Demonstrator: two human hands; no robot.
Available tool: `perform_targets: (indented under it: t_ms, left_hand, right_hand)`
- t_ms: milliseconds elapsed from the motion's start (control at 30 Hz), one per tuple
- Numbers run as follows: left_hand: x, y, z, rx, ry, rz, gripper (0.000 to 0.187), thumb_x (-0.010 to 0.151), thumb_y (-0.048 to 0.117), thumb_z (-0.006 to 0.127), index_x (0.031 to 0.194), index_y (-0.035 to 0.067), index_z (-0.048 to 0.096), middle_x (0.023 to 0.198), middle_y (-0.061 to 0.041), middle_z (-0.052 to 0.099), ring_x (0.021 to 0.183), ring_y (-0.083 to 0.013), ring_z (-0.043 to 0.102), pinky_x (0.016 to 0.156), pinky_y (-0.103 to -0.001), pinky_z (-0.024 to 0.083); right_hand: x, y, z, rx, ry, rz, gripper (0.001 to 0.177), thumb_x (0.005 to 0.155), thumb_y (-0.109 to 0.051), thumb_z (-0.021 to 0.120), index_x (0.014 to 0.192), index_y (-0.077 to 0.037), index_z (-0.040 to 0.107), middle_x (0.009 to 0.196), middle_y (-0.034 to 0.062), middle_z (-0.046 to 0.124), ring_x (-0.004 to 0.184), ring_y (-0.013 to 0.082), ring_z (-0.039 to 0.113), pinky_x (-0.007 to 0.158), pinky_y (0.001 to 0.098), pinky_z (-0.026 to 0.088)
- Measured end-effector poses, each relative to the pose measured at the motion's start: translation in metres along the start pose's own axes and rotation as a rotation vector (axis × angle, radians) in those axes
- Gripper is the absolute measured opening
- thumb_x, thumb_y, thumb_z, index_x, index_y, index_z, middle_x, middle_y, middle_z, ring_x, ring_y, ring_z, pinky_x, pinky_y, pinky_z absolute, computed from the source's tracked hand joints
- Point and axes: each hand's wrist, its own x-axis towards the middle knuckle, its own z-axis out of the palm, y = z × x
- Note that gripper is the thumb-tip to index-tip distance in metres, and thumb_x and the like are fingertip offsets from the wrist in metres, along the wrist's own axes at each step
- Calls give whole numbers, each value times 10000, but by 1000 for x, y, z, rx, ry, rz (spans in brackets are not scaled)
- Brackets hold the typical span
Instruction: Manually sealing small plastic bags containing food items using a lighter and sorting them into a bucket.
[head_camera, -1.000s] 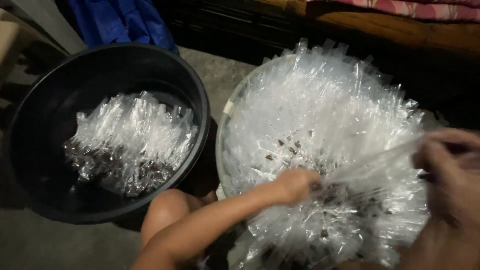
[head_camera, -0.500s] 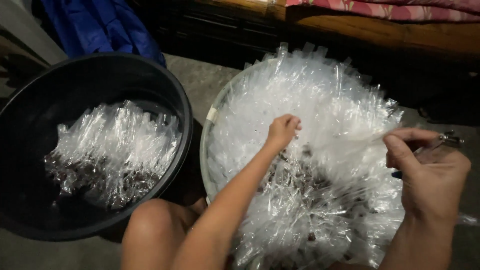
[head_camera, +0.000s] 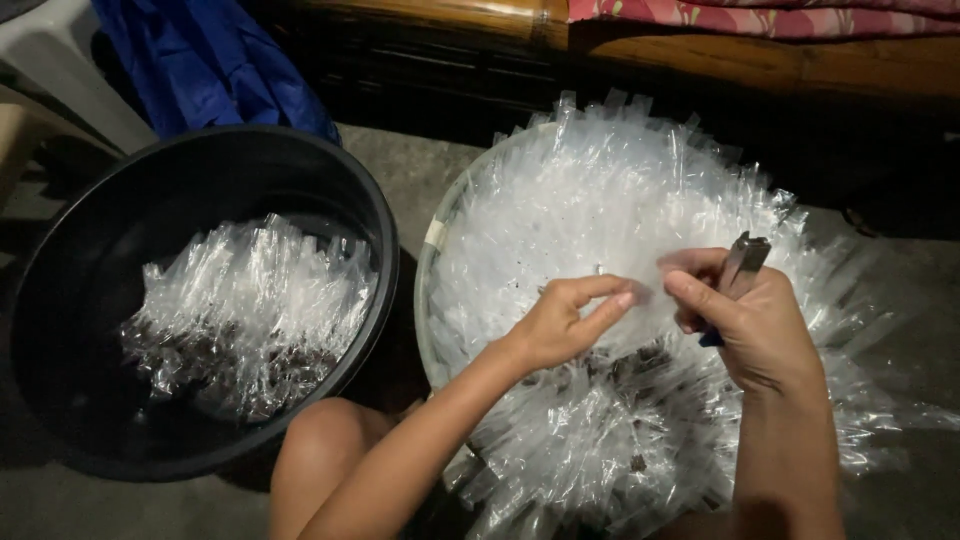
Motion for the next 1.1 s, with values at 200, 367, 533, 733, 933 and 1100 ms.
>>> perform_targets:
  t_ms: [200, 367, 533, 733, 933, 1100]
  left_hand:
    - [-8, 4, 9, -127, -72, -210, 737, 947, 596, 285, 1411, 58, 482, 1462, -173, 559, 1365, -338, 528, 1103, -569, 454]
    - [-12, 11, 35, -284, -6, -263, 414, 1079, 433, 361, 1036, 74, 562, 747, -37, 623, 496, -110, 531, 430, -247, 453]
    - [-19, 23, 28, -364, 6, -318, 387, 1099, 353, 403, 946, 50, 586, 568, 15, 518, 455, -90, 473, 427, -251, 401]
    - [-20, 26, 1, 150, 151, -267, 426, 1110, 389, 345, 1015, 93, 636, 536, -69, 660, 625, -333, 733, 598, -464, 565]
    - [-33, 13, 7, 341, -25, -248, 396, 1093, 437, 318, 1026, 140, 572, 666, -61, 723, 789, -435, 730, 767, -554, 563]
    - [-56, -5, 23, -157, -169, -293, 202, 1045, 277, 569, 1039, 76, 568, 613, -38, 675, 569, -217, 667, 574, -336, 532]
  right_hand:
    - [3, 8, 3, 57, -32, -33, 185, 794, -30, 792, 957, -11, 705, 683, 90, 643, 524, 154, 544, 482, 256, 438]
    - [6, 15, 8, 55, -25, -79, 167, 814, -69, 792, 949, -32, 701, 740, 51, 660, 513, 110, 530, 458, 220, 429]
    - [10, 13, 32, 423, 93, -64, 345, 930, -59, 637, 1268, -37, 576, 727, 1, 526, 577, 40, 466, 408, 158, 360]
    - [12, 39, 53, 747, -37, 272, 326, 956, -131, 644, 1269, -42, 661, 1202, 164, 709, 939, 238, 700, 746, 277, 557]
    - [25, 63, 50, 491, 21, 41, 620, 1065, -513, 533, 1082, 81, 710, 896, 158, 732, 813, 186, 733, 754, 283, 583]
    - [59, 111, 33, 147, 468, -77, 575, 1031, -473, 775, 706, -47, 566, 534, 138, 534, 409, 260, 620, 371, 404, 535]
